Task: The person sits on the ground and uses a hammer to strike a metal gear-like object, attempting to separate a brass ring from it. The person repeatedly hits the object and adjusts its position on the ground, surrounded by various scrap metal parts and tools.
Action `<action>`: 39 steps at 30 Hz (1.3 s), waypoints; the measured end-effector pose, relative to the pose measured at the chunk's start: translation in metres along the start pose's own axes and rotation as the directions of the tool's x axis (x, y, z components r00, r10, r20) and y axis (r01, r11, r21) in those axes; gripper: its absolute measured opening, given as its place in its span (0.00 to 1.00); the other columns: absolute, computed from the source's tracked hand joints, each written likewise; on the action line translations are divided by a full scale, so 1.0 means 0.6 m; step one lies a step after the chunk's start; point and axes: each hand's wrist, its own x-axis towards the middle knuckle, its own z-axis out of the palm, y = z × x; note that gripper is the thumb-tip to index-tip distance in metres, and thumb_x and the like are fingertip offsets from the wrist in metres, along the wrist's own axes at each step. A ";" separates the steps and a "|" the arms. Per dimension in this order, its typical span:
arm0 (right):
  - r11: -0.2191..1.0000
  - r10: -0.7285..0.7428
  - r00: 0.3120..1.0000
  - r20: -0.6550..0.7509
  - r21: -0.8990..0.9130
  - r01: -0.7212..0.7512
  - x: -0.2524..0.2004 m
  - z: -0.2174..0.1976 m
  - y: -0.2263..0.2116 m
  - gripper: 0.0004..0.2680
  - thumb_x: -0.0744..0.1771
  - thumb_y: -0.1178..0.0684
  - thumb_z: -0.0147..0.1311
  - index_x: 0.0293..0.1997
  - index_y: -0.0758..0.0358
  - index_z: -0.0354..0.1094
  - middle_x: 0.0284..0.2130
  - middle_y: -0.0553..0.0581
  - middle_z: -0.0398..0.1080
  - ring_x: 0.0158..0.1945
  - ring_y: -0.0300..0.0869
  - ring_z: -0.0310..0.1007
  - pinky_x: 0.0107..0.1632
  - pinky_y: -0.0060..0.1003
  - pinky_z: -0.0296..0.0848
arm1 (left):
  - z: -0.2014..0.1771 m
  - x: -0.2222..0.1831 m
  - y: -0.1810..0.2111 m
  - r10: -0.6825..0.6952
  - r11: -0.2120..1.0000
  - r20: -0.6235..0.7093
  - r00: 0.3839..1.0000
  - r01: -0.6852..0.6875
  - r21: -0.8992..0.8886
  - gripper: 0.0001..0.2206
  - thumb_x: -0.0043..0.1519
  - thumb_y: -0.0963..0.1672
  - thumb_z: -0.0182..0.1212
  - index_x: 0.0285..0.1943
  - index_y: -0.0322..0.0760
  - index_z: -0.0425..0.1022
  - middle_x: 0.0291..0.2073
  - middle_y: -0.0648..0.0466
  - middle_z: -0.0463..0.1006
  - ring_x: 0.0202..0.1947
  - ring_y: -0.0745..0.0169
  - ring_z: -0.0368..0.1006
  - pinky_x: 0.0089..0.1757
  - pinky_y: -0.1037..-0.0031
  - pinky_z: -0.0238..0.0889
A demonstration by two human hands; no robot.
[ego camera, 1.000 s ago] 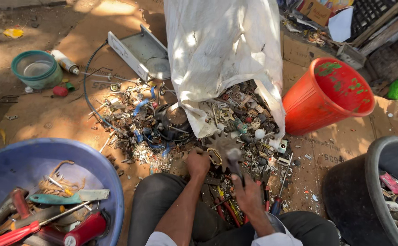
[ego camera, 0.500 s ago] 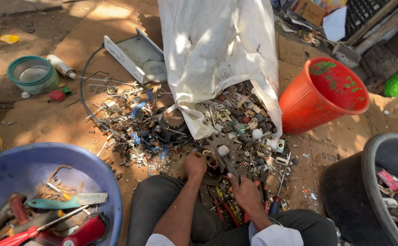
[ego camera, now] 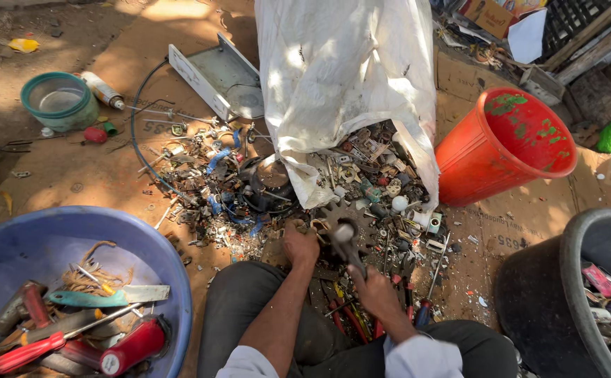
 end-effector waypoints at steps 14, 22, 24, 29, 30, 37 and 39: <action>0.660 -0.432 0.811 -0.395 0.475 0.583 -0.065 -0.112 -0.047 0.16 0.72 0.37 0.45 0.54 0.60 0.63 0.27 0.51 0.69 0.22 0.35 0.63 0.25 0.30 0.65 | 0.042 0.038 -0.039 0.047 0.999 -0.047 0.998 -0.049 -0.023 0.14 0.58 0.43 0.66 0.53 0.40 0.84 0.37 0.48 0.85 0.33 0.56 0.80 0.41 0.64 0.73; 0.948 0.082 0.989 0.123 0.297 -0.115 0.048 -0.034 0.033 0.22 0.70 0.35 0.46 0.50 0.71 0.71 0.23 0.58 0.71 0.21 0.42 0.73 0.20 0.39 0.70 | 0.057 0.062 -0.060 0.094 0.996 -0.022 0.995 -0.093 0.010 0.12 0.62 0.44 0.66 0.49 0.32 0.85 0.34 0.42 0.83 0.32 0.48 0.78 0.38 0.58 0.72; 0.787 0.168 0.948 0.272 0.543 -0.295 0.052 -0.029 0.049 0.23 0.69 0.37 0.48 0.49 0.75 0.74 0.24 0.61 0.74 0.23 0.45 0.83 0.21 0.42 0.78 | 0.057 0.058 -0.067 0.213 0.969 -0.056 0.975 -0.218 -0.118 0.12 0.60 0.43 0.66 0.50 0.31 0.83 0.35 0.45 0.83 0.32 0.56 0.78 0.38 0.62 0.71; 0.889 0.154 0.986 -0.067 0.444 -0.109 0.040 -0.031 0.033 0.19 0.68 0.39 0.53 0.54 0.67 0.72 0.25 0.64 0.73 0.25 0.51 0.77 0.30 0.43 0.72 | 0.045 0.031 -0.047 0.336 0.886 0.024 0.941 -0.308 -0.347 0.10 0.63 0.42 0.63 0.48 0.26 0.79 0.34 0.47 0.82 0.33 0.59 0.76 0.37 0.64 0.71; 0.948 0.081 0.968 -0.238 0.318 -0.001 0.046 -0.039 0.020 0.19 0.68 0.41 0.55 0.54 0.69 0.71 0.27 0.64 0.76 0.27 0.51 0.79 0.34 0.42 0.74 | 0.042 0.023 -0.033 0.380 0.859 0.051 0.923 -0.332 -0.390 0.10 0.63 0.41 0.63 0.48 0.26 0.79 0.34 0.48 0.82 0.32 0.60 0.75 0.36 0.66 0.70; 0.814 -0.205 0.951 -0.230 0.499 0.296 0.030 -0.053 -0.006 0.15 0.70 0.41 0.54 0.52 0.63 0.74 0.29 0.59 0.73 0.28 0.46 0.72 0.33 0.45 0.74 | 0.029 -0.070 -0.018 0.481 0.822 0.309 0.821 -0.298 -0.485 0.06 0.64 0.38 0.60 0.46 0.27 0.76 0.29 0.50 0.79 0.25 0.66 0.75 0.27 0.73 0.72; 0.818 0.070 0.994 0.084 0.565 -0.105 0.032 -0.050 -0.006 0.14 0.67 0.42 0.54 0.54 0.57 0.72 0.25 0.61 0.67 0.21 0.48 0.67 0.27 0.50 0.73 | 0.028 -0.074 -0.016 0.480 0.812 0.331 0.813 -0.269 -0.518 0.05 0.64 0.38 0.59 0.46 0.27 0.76 0.31 0.50 0.80 0.27 0.67 0.77 0.29 0.74 0.76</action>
